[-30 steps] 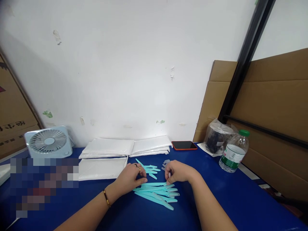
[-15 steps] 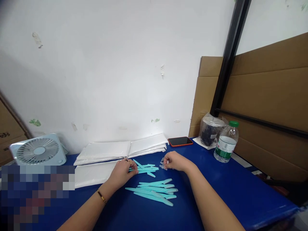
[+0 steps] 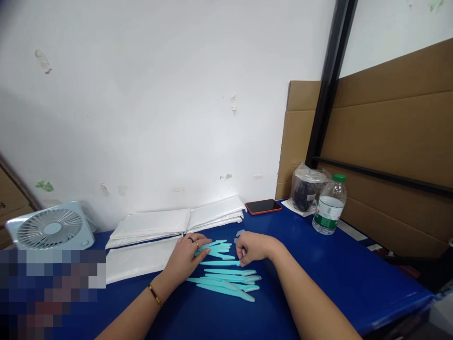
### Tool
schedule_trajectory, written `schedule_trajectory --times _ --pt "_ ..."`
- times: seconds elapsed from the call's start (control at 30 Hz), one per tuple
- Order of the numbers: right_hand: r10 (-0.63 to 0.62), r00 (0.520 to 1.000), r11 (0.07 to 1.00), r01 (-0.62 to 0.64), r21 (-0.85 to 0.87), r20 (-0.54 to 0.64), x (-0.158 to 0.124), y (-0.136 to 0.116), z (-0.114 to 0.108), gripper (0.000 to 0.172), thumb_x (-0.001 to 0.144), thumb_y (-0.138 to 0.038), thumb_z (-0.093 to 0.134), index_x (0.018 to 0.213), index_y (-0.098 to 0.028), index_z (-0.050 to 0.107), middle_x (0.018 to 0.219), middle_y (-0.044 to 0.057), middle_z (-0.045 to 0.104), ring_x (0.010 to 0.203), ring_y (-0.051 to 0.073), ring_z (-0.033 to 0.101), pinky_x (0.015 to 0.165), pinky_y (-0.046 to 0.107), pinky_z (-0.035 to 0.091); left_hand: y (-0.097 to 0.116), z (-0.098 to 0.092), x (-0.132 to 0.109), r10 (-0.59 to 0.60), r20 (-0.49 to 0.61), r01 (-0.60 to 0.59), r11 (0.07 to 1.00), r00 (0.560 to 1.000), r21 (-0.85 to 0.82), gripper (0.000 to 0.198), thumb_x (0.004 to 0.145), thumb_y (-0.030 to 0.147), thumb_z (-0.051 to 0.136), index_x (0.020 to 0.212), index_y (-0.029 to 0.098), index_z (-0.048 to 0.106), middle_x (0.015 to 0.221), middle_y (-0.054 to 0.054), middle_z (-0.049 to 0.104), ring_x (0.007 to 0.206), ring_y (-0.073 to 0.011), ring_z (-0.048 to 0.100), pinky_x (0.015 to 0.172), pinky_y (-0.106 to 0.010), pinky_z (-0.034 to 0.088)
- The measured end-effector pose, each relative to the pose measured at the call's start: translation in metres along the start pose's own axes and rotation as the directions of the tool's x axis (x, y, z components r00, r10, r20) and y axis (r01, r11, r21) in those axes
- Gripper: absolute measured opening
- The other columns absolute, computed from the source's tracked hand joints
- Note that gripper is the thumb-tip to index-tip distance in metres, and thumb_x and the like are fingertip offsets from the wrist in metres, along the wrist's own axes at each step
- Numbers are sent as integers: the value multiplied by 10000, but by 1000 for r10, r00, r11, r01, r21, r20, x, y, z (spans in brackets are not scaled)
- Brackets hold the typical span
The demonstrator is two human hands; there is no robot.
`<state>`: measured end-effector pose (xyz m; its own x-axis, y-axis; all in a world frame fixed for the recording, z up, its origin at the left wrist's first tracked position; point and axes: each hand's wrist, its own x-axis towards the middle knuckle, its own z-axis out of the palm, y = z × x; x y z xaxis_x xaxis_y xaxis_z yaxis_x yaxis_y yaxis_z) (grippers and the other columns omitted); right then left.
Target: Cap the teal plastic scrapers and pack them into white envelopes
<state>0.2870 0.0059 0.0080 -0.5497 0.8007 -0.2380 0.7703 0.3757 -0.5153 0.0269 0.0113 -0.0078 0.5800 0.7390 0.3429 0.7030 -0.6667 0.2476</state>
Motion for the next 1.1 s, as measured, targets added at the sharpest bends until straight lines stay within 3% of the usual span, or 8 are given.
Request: schedule_trajectory --times 0.2,0.4,0.7,0.9,1.1 --pt "-88 979 996 88 -10 -186 3 -10 0 151 730 -287 627 807 -158 645 685 -9 583 596 96 493 517 190 331 10 -1 -1 31 131 -30 999 991 -12 252 870 415 466 909 258 660 888 -12 654 882 -182 522 766 -318 331" --pt "-83 944 996 74 -40 -320 9 -11 0 129 750 -273 626 804 -156 629 726 5 585 622 100 500 535 189 331 2 3 5 -55 80 51 997 995 56 228 871 397 468 859 291 669 842 8 634 865 -179 505 742 -333 300" --pt "-127 938 992 123 -33 -322 4 -8 -4 116 755 -263 614 782 -153 636 721 8 601 625 103 508 541 191 340 1 -1 4 -100 58 97 994 993 50 265 865 419 453 868 279 678 860 -5 629 894 -183 496 776 -335 317" --pt "-8 936 999 23 38 -351 5 7 -5 78 720 -171 583 762 -149 645 673 9 628 594 108 537 535 190 363 -10 -7 0 -157 -2 157 986 988 49 276 872 402 442 855 269 683 905 -15 629 928 -194 488 812 -352 312" --pt "-10 941 999 24 37 -340 -3 3 -7 130 707 -203 599 804 -149 668 712 22 647 617 119 566 550 198 385 -8 2 2 -101 -11 101 994 995 30 266 859 354 478 1086 320 613 1012 -14 592 978 -201 475 859 -369 295"
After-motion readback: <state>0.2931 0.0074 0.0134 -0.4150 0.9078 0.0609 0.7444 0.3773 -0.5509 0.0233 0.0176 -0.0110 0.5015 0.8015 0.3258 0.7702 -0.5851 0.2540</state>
